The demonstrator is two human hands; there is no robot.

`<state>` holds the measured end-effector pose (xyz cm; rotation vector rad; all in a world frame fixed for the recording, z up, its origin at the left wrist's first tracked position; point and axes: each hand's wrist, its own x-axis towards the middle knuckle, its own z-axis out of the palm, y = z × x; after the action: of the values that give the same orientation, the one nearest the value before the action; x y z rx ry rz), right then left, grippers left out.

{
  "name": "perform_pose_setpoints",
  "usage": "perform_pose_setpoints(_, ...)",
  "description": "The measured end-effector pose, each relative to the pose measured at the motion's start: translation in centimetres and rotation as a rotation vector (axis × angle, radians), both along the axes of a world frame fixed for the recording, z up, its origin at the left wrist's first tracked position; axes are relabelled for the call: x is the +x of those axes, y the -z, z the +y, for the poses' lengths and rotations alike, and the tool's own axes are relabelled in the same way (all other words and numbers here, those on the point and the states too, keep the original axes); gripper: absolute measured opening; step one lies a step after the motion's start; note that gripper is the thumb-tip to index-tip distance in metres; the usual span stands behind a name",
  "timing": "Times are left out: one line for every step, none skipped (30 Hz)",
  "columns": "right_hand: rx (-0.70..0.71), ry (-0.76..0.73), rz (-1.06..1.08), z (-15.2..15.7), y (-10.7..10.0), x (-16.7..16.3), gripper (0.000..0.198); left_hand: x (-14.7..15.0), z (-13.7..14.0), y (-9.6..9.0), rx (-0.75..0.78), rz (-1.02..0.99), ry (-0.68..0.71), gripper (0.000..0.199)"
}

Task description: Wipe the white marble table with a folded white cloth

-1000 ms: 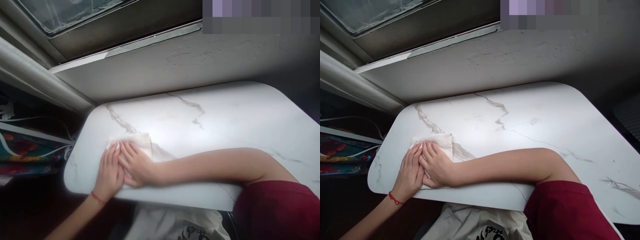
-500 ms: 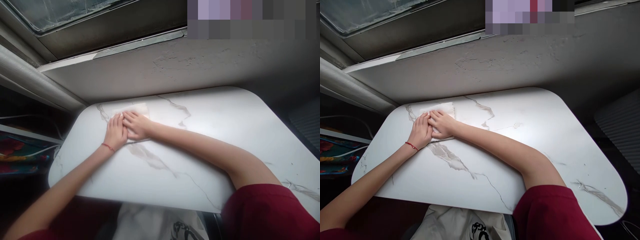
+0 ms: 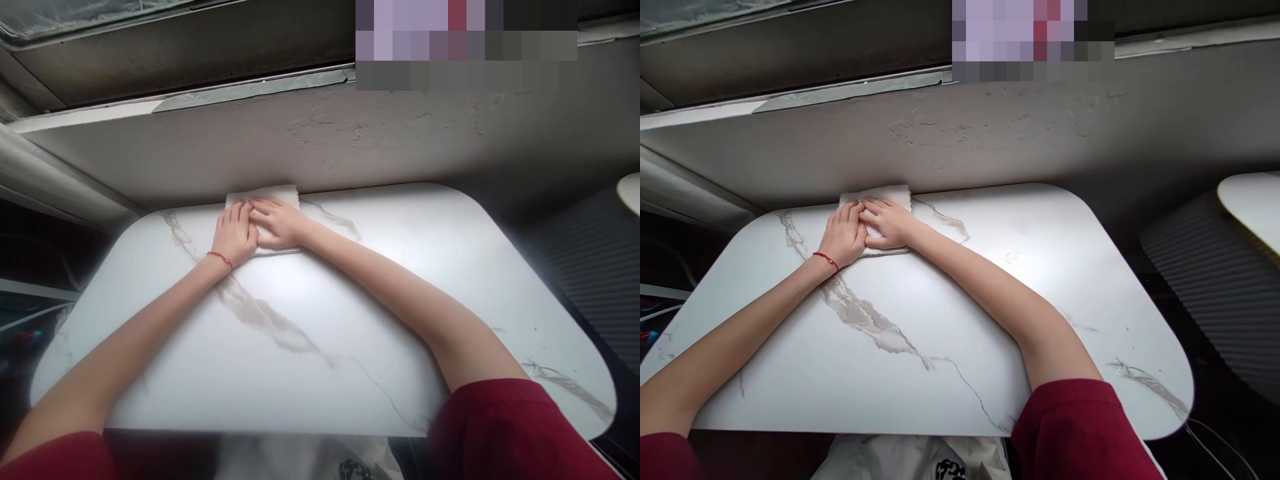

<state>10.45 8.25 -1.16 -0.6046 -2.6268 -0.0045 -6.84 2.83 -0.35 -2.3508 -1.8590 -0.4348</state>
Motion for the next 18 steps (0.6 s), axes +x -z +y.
perform_pose_setpoints(-0.007, 0.019, -0.009, 0.3, -0.1, 0.3, 0.053, 0.4, 0.6, 0.0, 0.004, -0.013, -0.005, 0.054)
perform_pose_setpoints(-0.014, 0.030, -0.017, 0.5, -0.2, 0.6, 0.052, 0.8, 1.2, 0.0, 0.013, -0.028, -0.017, 0.053)
perform_pose_setpoints(-0.020, 0.033, -0.025, 0.7, -0.3, 0.9, 0.050, 1.2, 1.7, 0.0, 0.025, -0.045, -0.033, 0.052)
perform_pose_setpoints(-0.024, 0.031, -0.031, 0.9, -0.4, 1.1, 0.050, 1.5, 2.1, 0.0, 0.035, -0.061, -0.051, 0.051)
perform_pose_setpoints(-0.027, 0.027, -0.038, 1.1, -0.5, 1.2, 0.049, 1.7, 2.4, 0.1, 0.043, -0.074, -0.065, 0.051)
perform_pose_setpoints(-0.029, 0.023, -0.045, 1.2, -0.5, 1.3, 0.049, 1.9, 2.6, 0.2, 0.048, -0.085, -0.072, 0.050)
perform_pose_setpoints(-0.031, 0.019, -0.053, 1.3, -0.5, 1.3, 0.049, 2.0, 2.8, 0.2, 0.052, -0.094, -0.072, 0.050)
perform_pose_setpoints(-0.032, 0.015, -0.057, 1.5, -0.4, 1.3, 0.049, 2.1, 2.9, 0.3, 0.056, -0.100, -0.071, 0.050)
perform_pose_setpoints(-0.033, 0.011, -0.054, 1.6, -0.2, 1.3, 0.049, 2.2, 2.9, 0.3, 0.062, -0.102, -0.073, 0.051)
perform_pose_setpoints(-0.036, 0.004, -0.044, 1.7, 0.0, 1.3, 0.049, 2.2, 2.9, 0.4, 0.067, -0.099, -0.076, 0.052)
perform_pose_setpoints(-0.039, -0.003, -0.025, 1.8, 0.2, 1.3, 0.049, 2.3, 2.9, 0.4, 0.069, -0.092, -0.083, 0.053)
perform_pose_setpoints(-0.043, -0.008, 0.001, 1.9, 0.5, 1.3, 0.049, 2.4, 2.8, 0.3, 0.066, -0.082, -0.092, 0.053)
perform_pose_setpoints(-0.046, -0.011, 0.029, 2.0, 0.7, 1.3, 0.050, 2.5, 2.7, 0.2, 0.060, -0.070, -0.101, 0.053)
perform_pose_setpoints(-0.049, -0.014, 0.052, 2.1, 0.9, 1.3, 0.050, 2.6, 2.6, 0.1, 0.051, -0.057, -0.106, 0.053)
perform_pose_setpoints(-0.050, -0.017, 0.067, 2.1, 1.0, 1.4, 0.051, 2.7, 2.5, 0.0, 0.042, -0.046, -0.107, 0.052)
perform_pose_setpoints(-0.049, -0.018, 0.078, 2.1, 1.2, 1.4, 0.052, 2.8, 2.3, -0.2, 0.036, -0.037, -0.108, 0.052)
perform_pose_setpoints(-0.048, -0.018, 0.083, 2.0, 1.2, 1.4, 0.052, 2.8, 2.1, -0.3, 0.032, -0.028, -0.107, 0.051)
perform_pose_setpoints(-0.046, -0.015, 0.086, 2.0, 1.3, 1.4, 0.053, 2.8, 1.9, -0.5, 0.032, -0.019, -0.105, 0.051)
